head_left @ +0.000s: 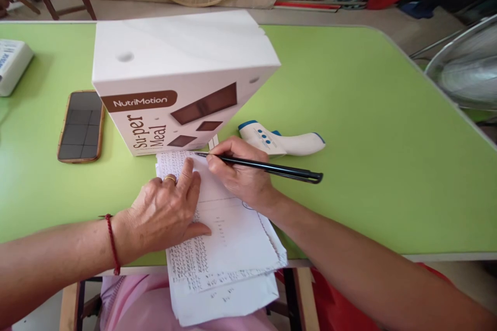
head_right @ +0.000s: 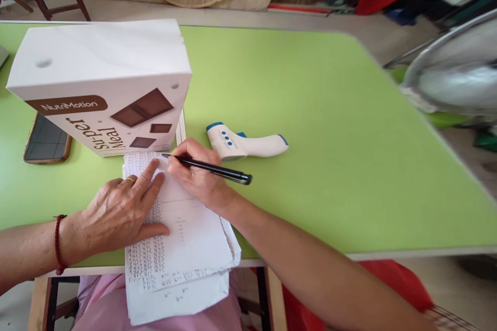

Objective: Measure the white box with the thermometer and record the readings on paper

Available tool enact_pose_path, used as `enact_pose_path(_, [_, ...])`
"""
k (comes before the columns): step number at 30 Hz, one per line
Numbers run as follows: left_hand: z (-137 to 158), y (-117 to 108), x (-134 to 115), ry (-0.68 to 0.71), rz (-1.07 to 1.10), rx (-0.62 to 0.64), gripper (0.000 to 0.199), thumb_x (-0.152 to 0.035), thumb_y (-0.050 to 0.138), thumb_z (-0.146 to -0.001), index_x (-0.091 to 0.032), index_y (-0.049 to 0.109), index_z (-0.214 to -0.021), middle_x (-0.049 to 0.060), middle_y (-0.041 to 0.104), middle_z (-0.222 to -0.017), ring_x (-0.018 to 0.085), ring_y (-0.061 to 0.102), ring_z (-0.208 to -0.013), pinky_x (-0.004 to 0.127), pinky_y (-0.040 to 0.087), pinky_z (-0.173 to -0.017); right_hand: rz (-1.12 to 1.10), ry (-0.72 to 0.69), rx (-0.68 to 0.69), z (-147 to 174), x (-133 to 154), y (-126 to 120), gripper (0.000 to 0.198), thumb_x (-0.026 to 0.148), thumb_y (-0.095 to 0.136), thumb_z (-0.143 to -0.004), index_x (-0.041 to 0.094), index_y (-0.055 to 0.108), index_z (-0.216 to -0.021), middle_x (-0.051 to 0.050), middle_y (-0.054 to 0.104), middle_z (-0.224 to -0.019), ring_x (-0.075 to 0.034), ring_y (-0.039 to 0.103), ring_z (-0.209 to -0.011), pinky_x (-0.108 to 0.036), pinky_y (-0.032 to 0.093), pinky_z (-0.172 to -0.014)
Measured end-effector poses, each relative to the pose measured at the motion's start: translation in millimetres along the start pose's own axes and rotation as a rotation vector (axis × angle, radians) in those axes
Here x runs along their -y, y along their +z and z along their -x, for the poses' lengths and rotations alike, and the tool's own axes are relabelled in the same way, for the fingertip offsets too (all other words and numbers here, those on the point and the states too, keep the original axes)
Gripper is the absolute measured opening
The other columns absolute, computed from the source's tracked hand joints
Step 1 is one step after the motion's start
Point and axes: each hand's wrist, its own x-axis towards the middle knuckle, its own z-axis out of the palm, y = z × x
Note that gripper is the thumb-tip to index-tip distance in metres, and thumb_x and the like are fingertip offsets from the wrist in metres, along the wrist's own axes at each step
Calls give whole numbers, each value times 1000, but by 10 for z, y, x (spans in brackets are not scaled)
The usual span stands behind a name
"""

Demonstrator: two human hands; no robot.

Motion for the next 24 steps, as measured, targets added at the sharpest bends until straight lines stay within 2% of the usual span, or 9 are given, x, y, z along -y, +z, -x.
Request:
enact_pose_path(6, [12,-21,4,-5,8,26,84,-72,65,-86,-1,62,-130,31,56,-143,24,69,-73,35,57,-57,-16,-22,-1,-5,9,-1,13,18,60,-84,22,54,-73,6,58,-57,-10,50,-48,-22,42,-47])
enact_pose_path(11, [12,-9,5,1,17,37,83,-72,65,-87,-1,61,-131,31,55,-144,24,69,-73,36,56,-57,-9,16,21,-3,12,2,13,20,60,-84,23,53,-73,5,58,-57,-11,50,-48,-23,43,-47])
enact_pose_path(24, [20,11,0,-2,7,-11,85,-72,66,-85,0,62,-129,31,56,-143,23,69,-71,36,57,-56,-14,9,4,6,8,9,13,21,60,-85,23,54,-74,5,58,-58,-11,51,-48,-23,43,-47])
